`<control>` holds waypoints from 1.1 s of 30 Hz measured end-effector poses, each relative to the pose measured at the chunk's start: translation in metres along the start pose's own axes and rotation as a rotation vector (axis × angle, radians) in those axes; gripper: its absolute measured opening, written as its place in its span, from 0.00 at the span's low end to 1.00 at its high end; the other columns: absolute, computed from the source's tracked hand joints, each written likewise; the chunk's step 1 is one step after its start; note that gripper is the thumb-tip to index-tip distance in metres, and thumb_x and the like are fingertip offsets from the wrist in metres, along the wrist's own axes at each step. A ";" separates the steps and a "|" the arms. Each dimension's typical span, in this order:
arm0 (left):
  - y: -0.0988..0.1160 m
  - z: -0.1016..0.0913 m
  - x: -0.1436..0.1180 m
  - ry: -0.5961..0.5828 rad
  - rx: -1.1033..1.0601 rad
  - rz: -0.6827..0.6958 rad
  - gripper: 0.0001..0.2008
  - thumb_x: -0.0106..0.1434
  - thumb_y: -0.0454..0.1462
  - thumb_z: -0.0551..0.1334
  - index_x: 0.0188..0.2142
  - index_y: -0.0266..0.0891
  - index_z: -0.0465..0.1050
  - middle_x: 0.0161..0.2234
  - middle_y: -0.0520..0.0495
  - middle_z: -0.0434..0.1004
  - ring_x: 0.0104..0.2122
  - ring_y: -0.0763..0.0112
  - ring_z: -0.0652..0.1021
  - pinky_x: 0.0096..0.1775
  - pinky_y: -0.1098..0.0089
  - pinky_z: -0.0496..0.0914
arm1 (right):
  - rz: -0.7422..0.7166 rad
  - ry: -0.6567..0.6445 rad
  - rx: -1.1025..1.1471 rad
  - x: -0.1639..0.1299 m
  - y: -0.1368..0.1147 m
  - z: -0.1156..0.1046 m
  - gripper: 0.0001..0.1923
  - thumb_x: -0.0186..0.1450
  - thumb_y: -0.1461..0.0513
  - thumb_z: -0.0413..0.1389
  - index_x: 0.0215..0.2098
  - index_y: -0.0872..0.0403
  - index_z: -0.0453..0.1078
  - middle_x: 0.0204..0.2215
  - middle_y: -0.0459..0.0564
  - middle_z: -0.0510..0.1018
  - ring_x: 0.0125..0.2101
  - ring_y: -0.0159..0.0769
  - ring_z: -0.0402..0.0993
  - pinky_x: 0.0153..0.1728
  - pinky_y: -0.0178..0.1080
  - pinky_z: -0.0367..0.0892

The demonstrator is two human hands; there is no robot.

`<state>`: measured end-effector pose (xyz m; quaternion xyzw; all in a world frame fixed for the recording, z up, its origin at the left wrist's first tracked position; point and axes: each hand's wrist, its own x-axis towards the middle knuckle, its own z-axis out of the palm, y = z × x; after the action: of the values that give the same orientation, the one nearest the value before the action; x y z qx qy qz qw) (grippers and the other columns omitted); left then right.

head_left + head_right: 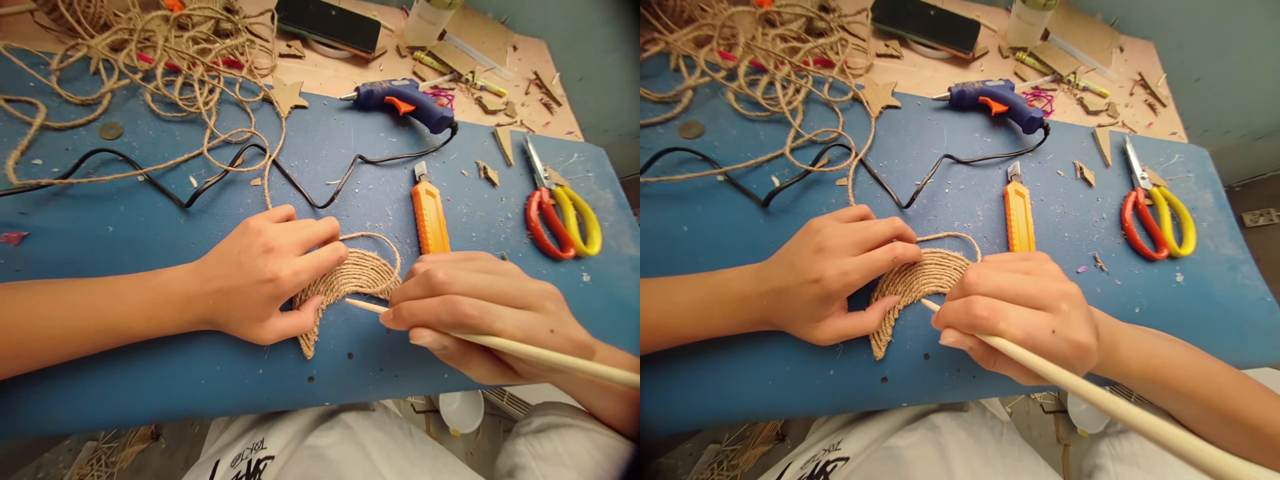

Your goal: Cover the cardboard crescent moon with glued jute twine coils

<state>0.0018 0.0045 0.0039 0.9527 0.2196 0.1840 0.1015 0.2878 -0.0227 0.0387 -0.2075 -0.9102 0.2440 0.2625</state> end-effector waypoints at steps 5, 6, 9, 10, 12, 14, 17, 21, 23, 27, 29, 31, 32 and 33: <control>-0.001 -0.001 0.000 -0.013 -0.003 0.003 0.12 0.67 0.38 0.62 0.49 0.37 0.72 0.50 0.39 0.81 0.37 0.60 0.77 0.41 0.58 0.67 | -0.009 -0.008 0.034 0.000 0.003 0.006 0.04 0.78 0.66 0.58 0.48 0.59 0.75 0.36 0.52 0.83 0.37 0.32 0.82 0.39 0.36 0.76; -0.001 -0.002 0.000 -0.019 -0.003 0.003 0.12 0.68 0.38 0.62 0.49 0.37 0.72 0.51 0.39 0.81 0.37 0.60 0.77 0.41 0.58 0.67 | -0.009 -0.010 0.031 0.000 0.003 0.007 0.04 0.78 0.66 0.58 0.48 0.59 0.75 0.36 0.52 0.83 0.37 0.32 0.82 0.39 0.36 0.76; -0.001 -0.003 0.000 -0.033 0.000 0.008 0.12 0.68 0.38 0.62 0.49 0.37 0.72 0.51 0.38 0.81 0.37 0.60 0.77 0.41 0.57 0.67 | -0.007 -0.011 0.027 0.001 0.003 0.007 0.04 0.77 0.67 0.59 0.48 0.60 0.75 0.36 0.52 0.83 0.37 0.33 0.83 0.40 0.36 0.77; -0.001 -0.003 0.000 -0.033 0.000 0.007 0.11 0.68 0.38 0.62 0.49 0.37 0.72 0.51 0.38 0.81 0.37 0.60 0.77 0.41 0.57 0.67 | -0.006 -0.013 0.026 0.001 0.003 0.006 0.04 0.78 0.67 0.59 0.48 0.61 0.75 0.36 0.52 0.83 0.37 0.32 0.83 0.40 0.36 0.77; -0.001 -0.003 0.000 -0.031 -0.001 0.005 0.11 0.68 0.38 0.62 0.49 0.37 0.72 0.51 0.38 0.81 0.37 0.60 0.77 0.41 0.57 0.67 | -0.005 -0.019 0.024 0.002 0.003 0.005 0.05 0.78 0.66 0.58 0.48 0.60 0.75 0.35 0.52 0.83 0.37 0.32 0.82 0.40 0.36 0.77; -0.001 -0.003 0.000 -0.029 -0.003 0.004 0.11 0.68 0.38 0.62 0.49 0.37 0.72 0.51 0.38 0.81 0.37 0.60 0.77 0.41 0.57 0.68 | -0.003 -0.020 0.025 0.002 0.003 0.004 0.05 0.79 0.65 0.57 0.48 0.59 0.75 0.35 0.52 0.82 0.36 0.32 0.82 0.40 0.35 0.77; -0.001 -0.003 0.000 -0.032 -0.002 0.006 0.12 0.68 0.38 0.62 0.49 0.37 0.72 0.51 0.38 0.81 0.37 0.60 0.77 0.41 0.57 0.67 | 0.004 -0.016 0.034 0.002 0.004 0.004 0.06 0.80 0.65 0.56 0.48 0.59 0.75 0.35 0.52 0.82 0.37 0.31 0.82 0.40 0.35 0.76; -0.001 -0.003 0.000 -0.028 -0.006 0.001 0.12 0.67 0.38 0.62 0.49 0.37 0.72 0.50 0.39 0.81 0.37 0.60 0.77 0.40 0.57 0.67 | 0.009 -0.015 0.038 0.003 0.004 0.005 0.05 0.80 0.64 0.57 0.48 0.58 0.75 0.35 0.52 0.83 0.37 0.31 0.82 0.40 0.35 0.76; -0.001 -0.003 0.000 -0.021 -0.010 0.000 0.12 0.67 0.37 0.62 0.49 0.37 0.72 0.50 0.39 0.81 0.37 0.60 0.76 0.40 0.57 0.67 | 0.013 -0.012 0.038 0.003 0.003 0.006 0.04 0.79 0.65 0.58 0.48 0.59 0.75 0.35 0.52 0.83 0.38 0.31 0.83 0.40 0.35 0.76; -0.001 -0.003 0.000 -0.020 -0.004 -0.001 0.12 0.67 0.38 0.62 0.50 0.38 0.71 0.50 0.39 0.81 0.36 0.61 0.77 0.40 0.58 0.67 | 0.023 -0.030 0.025 0.003 0.002 0.003 0.04 0.78 0.66 0.58 0.48 0.59 0.75 0.36 0.51 0.83 0.38 0.31 0.83 0.40 0.34 0.77; -0.001 -0.004 0.000 -0.029 0.004 -0.007 0.13 0.67 0.39 0.63 0.50 0.38 0.71 0.50 0.39 0.81 0.37 0.61 0.77 0.40 0.58 0.67 | 0.014 -0.027 0.041 0.003 0.002 0.000 0.04 0.77 0.66 0.59 0.48 0.59 0.76 0.37 0.51 0.84 0.38 0.31 0.83 0.40 0.34 0.78; -0.001 -0.004 0.001 -0.035 0.011 -0.007 0.13 0.67 0.39 0.63 0.50 0.38 0.71 0.50 0.39 0.81 0.37 0.61 0.77 0.41 0.58 0.67 | 0.001 -0.020 0.066 0.004 0.004 -0.003 0.05 0.77 0.66 0.60 0.48 0.59 0.76 0.37 0.51 0.85 0.37 0.31 0.84 0.40 0.34 0.79; -0.001 -0.004 0.001 -0.036 0.013 -0.005 0.14 0.67 0.39 0.63 0.50 0.38 0.72 0.50 0.39 0.81 0.37 0.61 0.77 0.40 0.58 0.67 | -0.004 -0.017 0.074 0.004 0.005 -0.004 0.05 0.77 0.65 0.60 0.48 0.59 0.77 0.37 0.51 0.85 0.37 0.31 0.84 0.40 0.34 0.79; -0.001 -0.004 0.001 -0.037 0.014 -0.002 0.14 0.67 0.39 0.63 0.50 0.37 0.72 0.50 0.39 0.81 0.37 0.60 0.77 0.40 0.58 0.67 | -0.005 -0.018 0.077 0.005 0.005 -0.004 0.05 0.77 0.66 0.59 0.48 0.59 0.77 0.37 0.51 0.85 0.37 0.31 0.84 0.39 0.34 0.80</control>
<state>0.0005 0.0059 0.0076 0.9564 0.2199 0.1649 0.0992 0.2878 -0.0146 0.0404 -0.1926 -0.9030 0.2799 0.2630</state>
